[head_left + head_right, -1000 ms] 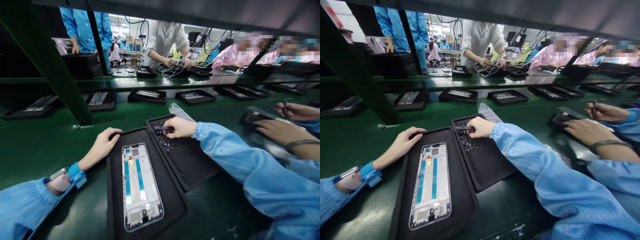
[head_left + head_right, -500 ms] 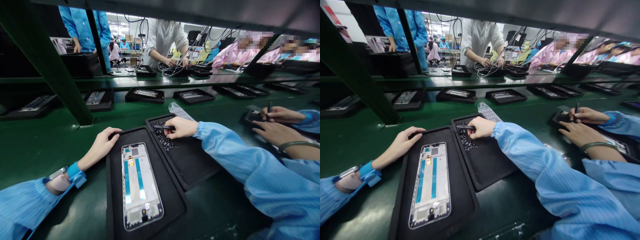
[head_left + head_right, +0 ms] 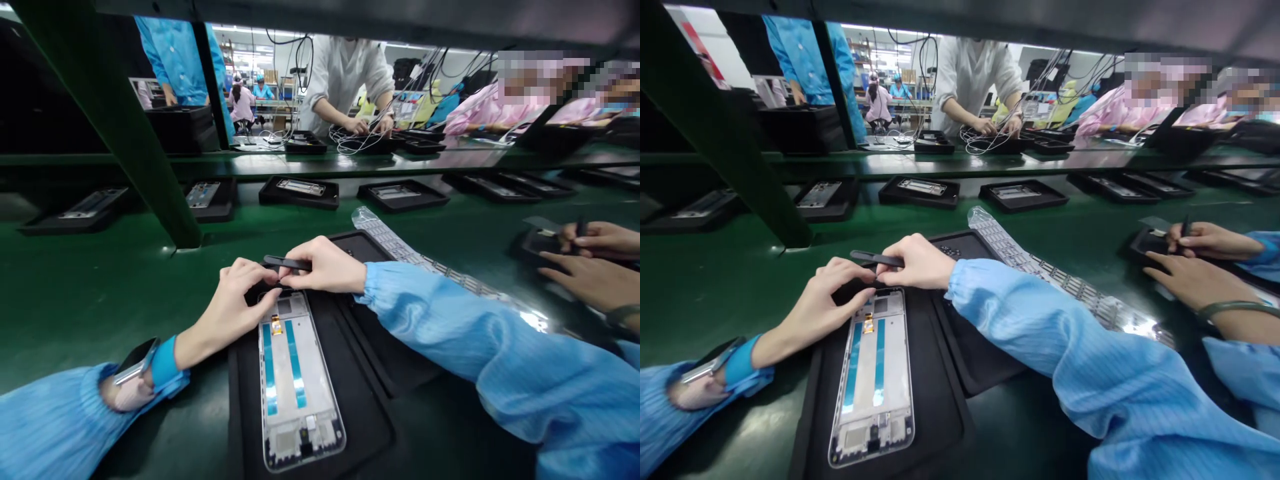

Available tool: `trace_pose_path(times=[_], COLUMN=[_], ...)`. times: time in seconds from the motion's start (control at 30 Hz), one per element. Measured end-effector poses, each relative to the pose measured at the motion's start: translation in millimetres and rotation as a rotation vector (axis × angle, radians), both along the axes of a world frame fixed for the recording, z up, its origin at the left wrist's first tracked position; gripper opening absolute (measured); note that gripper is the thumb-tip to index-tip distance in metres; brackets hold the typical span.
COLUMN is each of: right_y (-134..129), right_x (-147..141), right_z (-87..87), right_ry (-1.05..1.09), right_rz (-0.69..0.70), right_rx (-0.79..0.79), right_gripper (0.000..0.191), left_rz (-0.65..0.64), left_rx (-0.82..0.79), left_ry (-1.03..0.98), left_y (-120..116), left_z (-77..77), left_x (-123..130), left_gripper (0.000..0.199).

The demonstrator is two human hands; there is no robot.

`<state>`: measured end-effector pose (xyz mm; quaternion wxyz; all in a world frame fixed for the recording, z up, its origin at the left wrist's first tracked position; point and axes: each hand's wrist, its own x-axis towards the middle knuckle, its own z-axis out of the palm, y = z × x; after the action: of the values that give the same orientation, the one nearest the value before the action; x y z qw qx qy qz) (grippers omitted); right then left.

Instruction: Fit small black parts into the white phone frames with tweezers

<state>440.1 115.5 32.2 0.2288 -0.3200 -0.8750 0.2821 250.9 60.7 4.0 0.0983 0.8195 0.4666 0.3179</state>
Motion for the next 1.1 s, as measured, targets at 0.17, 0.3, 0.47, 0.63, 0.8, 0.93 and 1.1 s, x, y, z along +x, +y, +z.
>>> trace_pose_path(times=[0.17,0.3,0.47,0.63,0.8,0.93,1.1], right_y=[-10,-11,-11,-14,-16,-15,-17], right_x=[-13,-9,-8,-11,-12,-10,-9], right_z=[-2.6,-4.1,-6.7,-14.6,-17.0,-18.8,-15.3], right_ry=[0.066,0.092,0.13,0.119,0.106,0.119,0.168], right_rz=[-0.022,-0.041,-0.097,-0.106,-0.112,-0.093,-0.011], right_rx=[0.012,0.007,-0.017,0.07,0.189,0.205,0.192], right_gripper=[0.007,0.007,0.007,0.004,0.003,0.003,0.006], left_rz=[-0.039,-0.062,0.007,0.014,0.009,0.001,-0.049], left_rx=[0.059,0.02,-0.123,-0.164,-0.155,-0.159,-0.134], left_ry=[-0.058,-0.15,-0.252,-0.291,-0.299,-0.284,-0.232], left_y=[4,6,7,8,8,8,8], left_z=[-9.6,-9.7,-10.3,-12.1,-13.4,-13.8,-12.2], left_x=[-6,-7,-7,-8,-8,-7,-11], left_gripper=[0.01,0.009,0.012,0.016,0.018,0.018,0.018])
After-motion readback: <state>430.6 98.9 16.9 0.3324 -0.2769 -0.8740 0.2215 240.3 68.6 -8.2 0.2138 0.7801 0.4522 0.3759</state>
